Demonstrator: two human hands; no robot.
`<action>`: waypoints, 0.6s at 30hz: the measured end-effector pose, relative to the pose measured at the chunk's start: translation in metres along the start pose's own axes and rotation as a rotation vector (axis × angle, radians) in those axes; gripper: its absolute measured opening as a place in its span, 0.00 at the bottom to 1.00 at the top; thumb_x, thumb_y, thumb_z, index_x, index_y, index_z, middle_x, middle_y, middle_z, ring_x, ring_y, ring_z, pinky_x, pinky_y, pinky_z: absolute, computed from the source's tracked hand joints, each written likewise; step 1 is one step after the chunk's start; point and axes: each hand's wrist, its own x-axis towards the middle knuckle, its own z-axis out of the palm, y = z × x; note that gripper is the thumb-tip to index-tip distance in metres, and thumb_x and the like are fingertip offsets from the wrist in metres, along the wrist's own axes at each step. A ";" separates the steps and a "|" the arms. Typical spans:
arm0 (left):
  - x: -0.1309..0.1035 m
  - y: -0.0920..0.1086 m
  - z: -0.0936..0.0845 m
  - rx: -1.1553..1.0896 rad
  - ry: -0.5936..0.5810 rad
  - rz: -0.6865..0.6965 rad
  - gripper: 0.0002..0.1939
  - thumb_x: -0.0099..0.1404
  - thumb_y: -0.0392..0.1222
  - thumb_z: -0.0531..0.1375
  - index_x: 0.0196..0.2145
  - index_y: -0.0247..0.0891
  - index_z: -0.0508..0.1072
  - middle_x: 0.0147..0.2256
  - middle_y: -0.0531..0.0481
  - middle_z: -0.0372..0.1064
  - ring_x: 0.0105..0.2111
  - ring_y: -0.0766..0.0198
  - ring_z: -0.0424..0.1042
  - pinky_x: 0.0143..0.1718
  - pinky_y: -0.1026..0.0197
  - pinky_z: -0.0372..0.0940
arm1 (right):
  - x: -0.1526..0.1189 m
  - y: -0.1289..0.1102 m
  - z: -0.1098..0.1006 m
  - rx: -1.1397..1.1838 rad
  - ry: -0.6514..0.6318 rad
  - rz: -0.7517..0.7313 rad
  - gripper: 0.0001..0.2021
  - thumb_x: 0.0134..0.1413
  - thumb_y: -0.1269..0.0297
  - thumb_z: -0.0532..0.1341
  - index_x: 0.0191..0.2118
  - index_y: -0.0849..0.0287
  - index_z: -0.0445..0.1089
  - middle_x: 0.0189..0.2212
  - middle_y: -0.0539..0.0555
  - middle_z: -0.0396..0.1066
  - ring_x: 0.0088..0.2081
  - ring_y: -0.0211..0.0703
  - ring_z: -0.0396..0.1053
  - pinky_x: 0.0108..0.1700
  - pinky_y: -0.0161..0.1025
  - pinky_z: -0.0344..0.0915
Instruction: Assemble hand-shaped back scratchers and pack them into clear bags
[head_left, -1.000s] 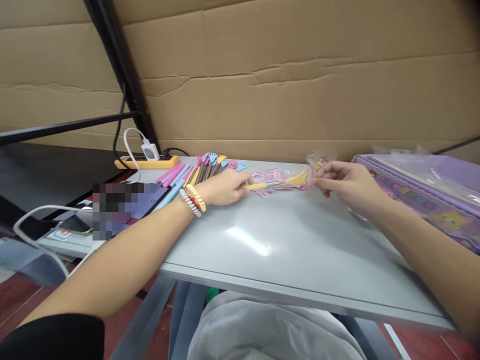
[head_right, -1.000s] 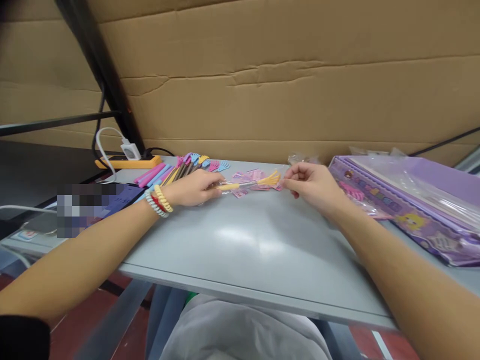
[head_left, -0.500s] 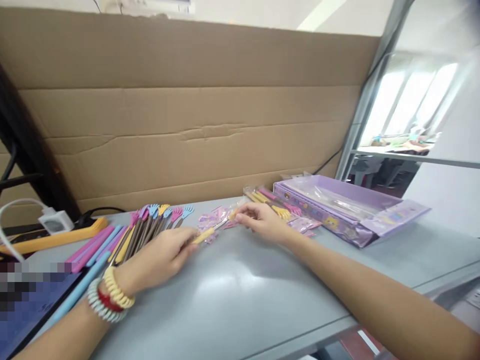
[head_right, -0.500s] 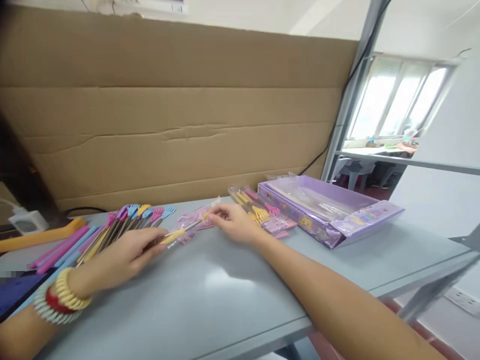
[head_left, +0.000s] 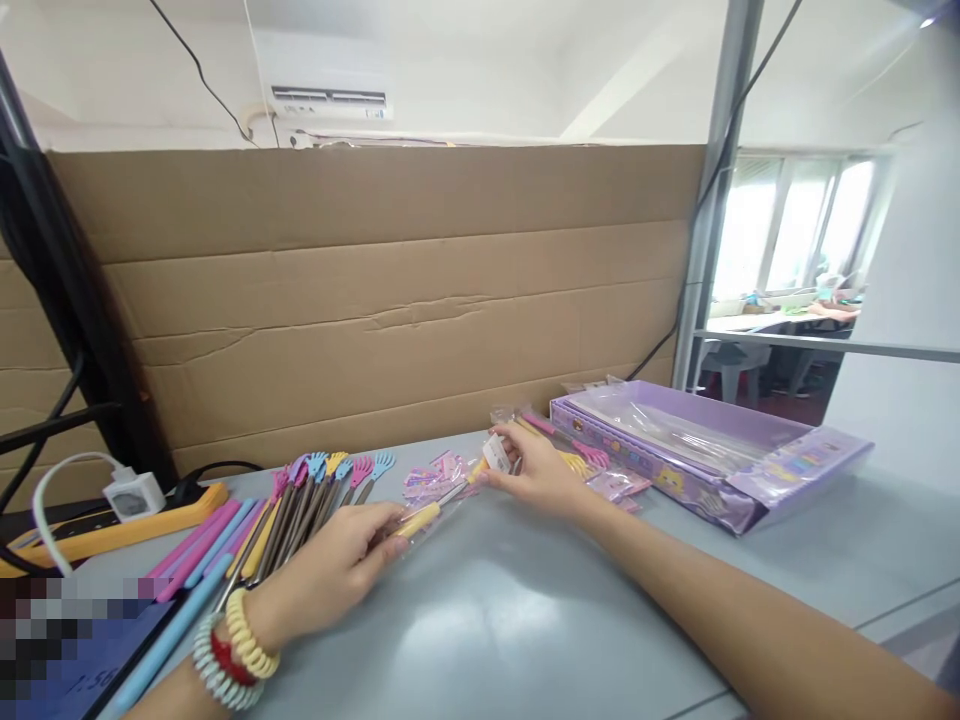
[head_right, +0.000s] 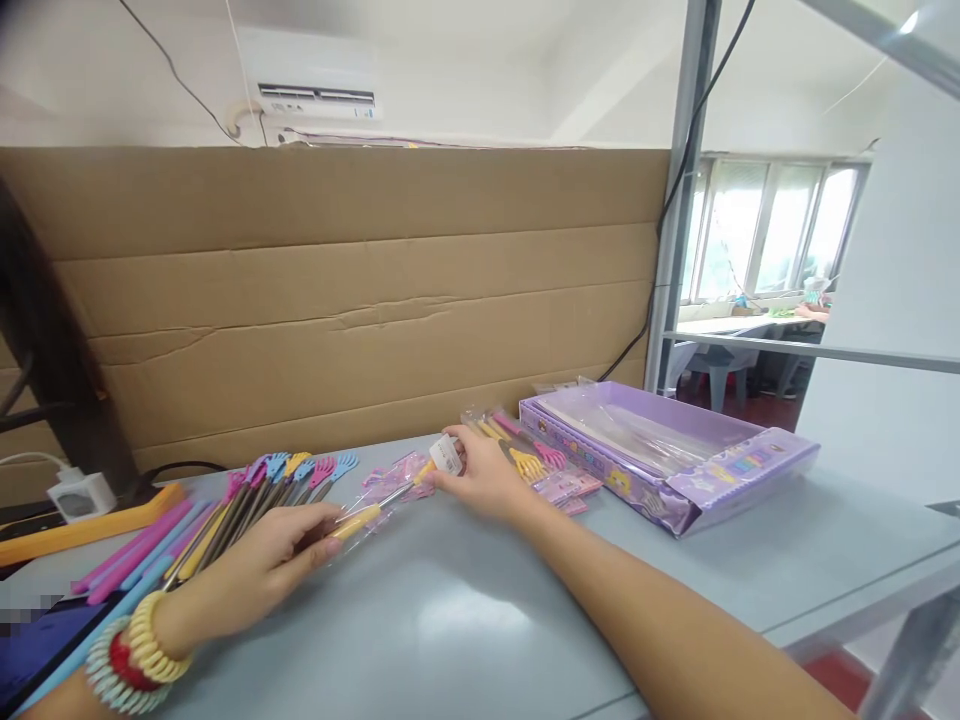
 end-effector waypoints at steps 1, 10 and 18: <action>0.000 -0.001 0.000 0.001 -0.006 -0.006 0.17 0.68 0.50 0.45 0.36 0.37 0.68 0.31 0.50 0.67 0.29 0.65 0.62 0.32 0.62 0.57 | 0.000 0.000 0.000 -0.005 -0.002 -0.012 0.28 0.45 0.51 0.64 0.49 0.63 0.63 0.33 0.55 0.71 0.33 0.42 0.68 0.33 0.38 0.63; 0.000 -0.011 -0.004 0.038 0.002 -0.074 0.17 0.66 0.51 0.47 0.31 0.37 0.67 0.27 0.52 0.64 0.27 0.66 0.59 0.30 0.63 0.54 | 0.006 0.013 -0.001 0.273 -0.109 0.199 0.13 0.53 0.63 0.54 0.42 0.63 0.65 0.21 0.50 0.71 0.19 0.37 0.67 0.24 0.36 0.64; 0.002 -0.020 -0.006 -0.088 0.000 -0.088 0.20 0.65 0.55 0.48 0.35 0.36 0.69 0.29 0.52 0.64 0.28 0.66 0.59 0.29 0.64 0.55 | 0.009 -0.004 -0.012 0.600 -0.084 0.318 0.16 0.42 0.53 0.65 0.24 0.60 0.62 0.14 0.51 0.69 0.15 0.37 0.67 0.20 0.34 0.65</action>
